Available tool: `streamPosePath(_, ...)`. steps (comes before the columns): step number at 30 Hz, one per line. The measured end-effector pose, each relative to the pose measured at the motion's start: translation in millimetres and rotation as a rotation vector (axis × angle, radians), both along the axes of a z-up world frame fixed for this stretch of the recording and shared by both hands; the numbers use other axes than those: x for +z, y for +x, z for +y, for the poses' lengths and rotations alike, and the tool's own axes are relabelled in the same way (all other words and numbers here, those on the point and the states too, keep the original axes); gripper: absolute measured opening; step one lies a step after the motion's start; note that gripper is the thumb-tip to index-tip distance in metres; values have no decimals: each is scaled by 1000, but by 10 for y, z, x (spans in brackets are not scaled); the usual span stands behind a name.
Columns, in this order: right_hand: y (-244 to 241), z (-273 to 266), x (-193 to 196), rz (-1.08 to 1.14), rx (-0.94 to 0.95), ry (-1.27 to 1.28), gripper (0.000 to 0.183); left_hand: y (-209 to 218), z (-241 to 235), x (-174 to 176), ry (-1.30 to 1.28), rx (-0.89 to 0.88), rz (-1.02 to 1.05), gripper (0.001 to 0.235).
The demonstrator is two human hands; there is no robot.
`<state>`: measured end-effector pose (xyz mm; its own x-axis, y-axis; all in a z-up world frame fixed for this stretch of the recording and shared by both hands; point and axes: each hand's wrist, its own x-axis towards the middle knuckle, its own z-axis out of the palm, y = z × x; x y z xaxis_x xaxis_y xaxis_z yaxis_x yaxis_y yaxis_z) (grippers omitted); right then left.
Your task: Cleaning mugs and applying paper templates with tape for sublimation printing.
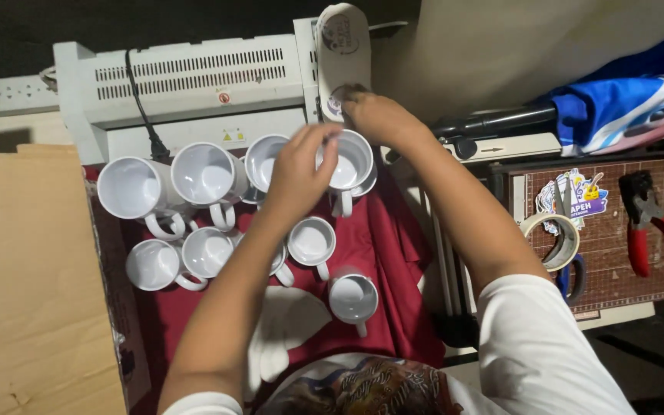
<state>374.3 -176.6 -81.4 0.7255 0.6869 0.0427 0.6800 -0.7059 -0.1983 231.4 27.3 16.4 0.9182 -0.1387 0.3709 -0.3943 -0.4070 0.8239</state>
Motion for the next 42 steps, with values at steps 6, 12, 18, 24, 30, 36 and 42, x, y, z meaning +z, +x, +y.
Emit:
streamPosePath(6, -56, 13, 173, 14, -65, 138, 15, 706, -59, -7, 372, 45, -188, 16)
streamPosePath(12, -31, -49, 157, -64, -160, 319, 8, 1318, -101, -546, 866, -34, -131, 24)
streamPosePath(18, -94, -59, 302, 28, -189, 462, 12, 1502, -90, -774, 853, -37, -94, 18)
streamPosePath(24, -69, -33, 400, 262, -312, 516, 21, 1462, -66, -678, 764, -45, -72, 15)
streamPosePath(30, 6, -64, 458, -17, -225, 612, 14, 1349, -16, -502, 428, 32, -87, 38)
streamPosePath(36, 50, 205, 240, 292, -362, 668, 16, 1458, -87, -742, 645, 49, 126, 23)
streamPosePath(42, 104, 24, 409, 130, -408, 832, 17, 1445, -112, -444, 520, 188, -75, 51)
